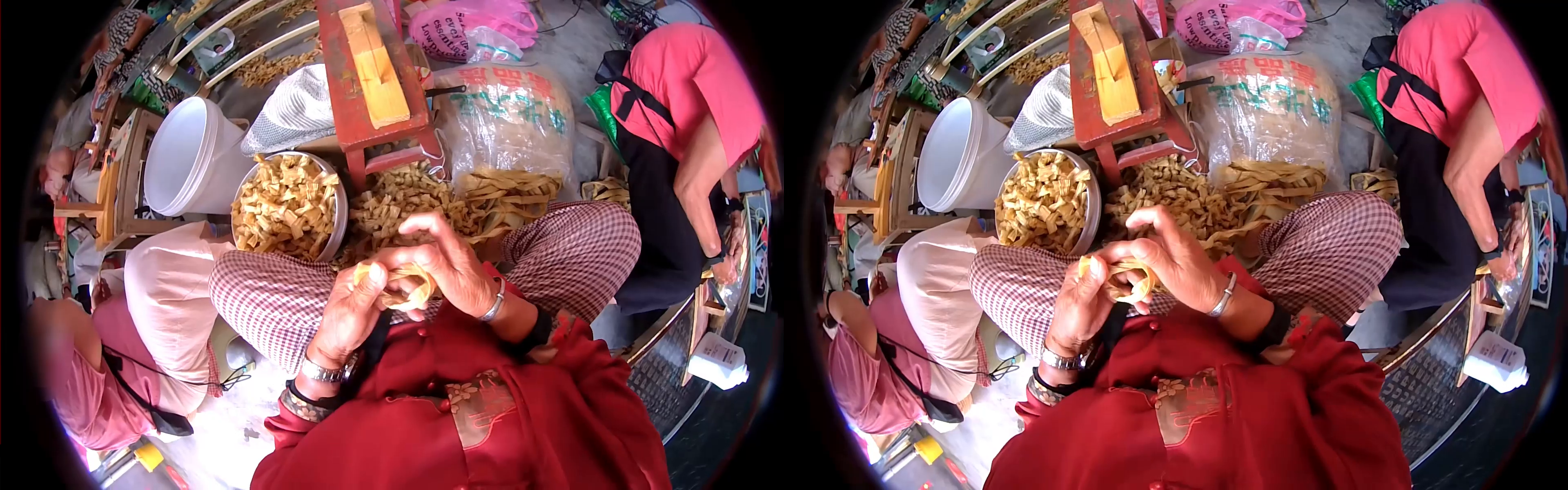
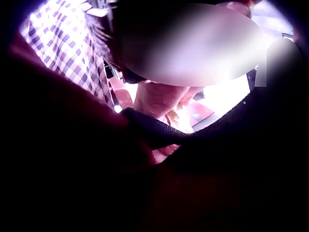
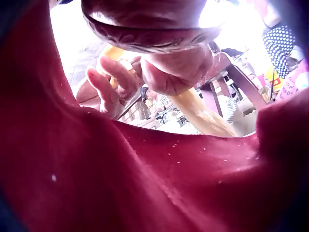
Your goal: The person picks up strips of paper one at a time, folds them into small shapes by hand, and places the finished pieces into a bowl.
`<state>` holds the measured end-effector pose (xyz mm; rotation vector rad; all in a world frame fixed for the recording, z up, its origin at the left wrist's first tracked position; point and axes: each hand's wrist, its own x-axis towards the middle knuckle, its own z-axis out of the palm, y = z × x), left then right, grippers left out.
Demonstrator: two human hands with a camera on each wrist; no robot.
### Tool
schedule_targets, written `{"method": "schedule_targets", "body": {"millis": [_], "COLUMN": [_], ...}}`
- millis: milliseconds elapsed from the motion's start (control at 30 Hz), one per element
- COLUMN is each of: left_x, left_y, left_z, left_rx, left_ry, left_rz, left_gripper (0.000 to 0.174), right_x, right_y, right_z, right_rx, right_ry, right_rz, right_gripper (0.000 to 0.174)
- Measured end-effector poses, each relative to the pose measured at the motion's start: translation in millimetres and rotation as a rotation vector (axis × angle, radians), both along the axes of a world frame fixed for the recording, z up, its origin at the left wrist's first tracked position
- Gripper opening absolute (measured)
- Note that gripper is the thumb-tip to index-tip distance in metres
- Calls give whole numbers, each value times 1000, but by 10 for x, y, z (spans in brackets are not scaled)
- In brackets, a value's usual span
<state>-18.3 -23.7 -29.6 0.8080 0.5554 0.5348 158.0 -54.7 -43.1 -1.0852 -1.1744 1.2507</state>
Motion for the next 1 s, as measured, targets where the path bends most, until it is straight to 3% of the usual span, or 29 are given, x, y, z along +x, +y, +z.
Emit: {"method": "schedule_targets", "body": {"millis": [67,100,167,200,267,367,433,533,667,733,767,867,1000], "left_x": [27,30,12,-17,-133,-84,-9,37,66,93,94,-83,-82], "left_y": [20,42,48,106,175,227,287,284,297,293,299,384,665], "left_z": [-10,-9,10,9,-37,29,91,-28,-112,-108,-102,-60,63], "left_rx": [-86,-120,-174,-178,-216,-110,-1,89,95,95,97,-109,-3], "left_ry": [-77,-125,-161,-202,-255,-132,25,280,380,402,414,78,80], "left_rz": [38,48,74,168,249,269,287,233,243,284,306,412,440], "left_gripper": [55,54,51,49,47,50,54,47,22,17,14,7,5], "right_x": [82,57,176,340,633,663,618,498,370,323,315,330,424], "right_y": [-11,-27,1,-54,-97,-84,-63,-35,8,63,98,136,446], "right_z": [-39,-269,-175,-263,-260,-169,-190,-195,-157,-42,-144,-3,155], "right_rx": [13,46,17,-31,-100,-109,-242,-337,-399,-398,-187,-91,72], "right_ry": [-125,-64,-117,-123,-204,-417,-275,-137,-88,-196,-309,-324,-475], "right_rz": [49,-30,7,-138,-162,-8,41,101,256,327,327,266,216], "right_gripper": [33,39,34,29,23,20,21,24,28,30,31,29,26]}}
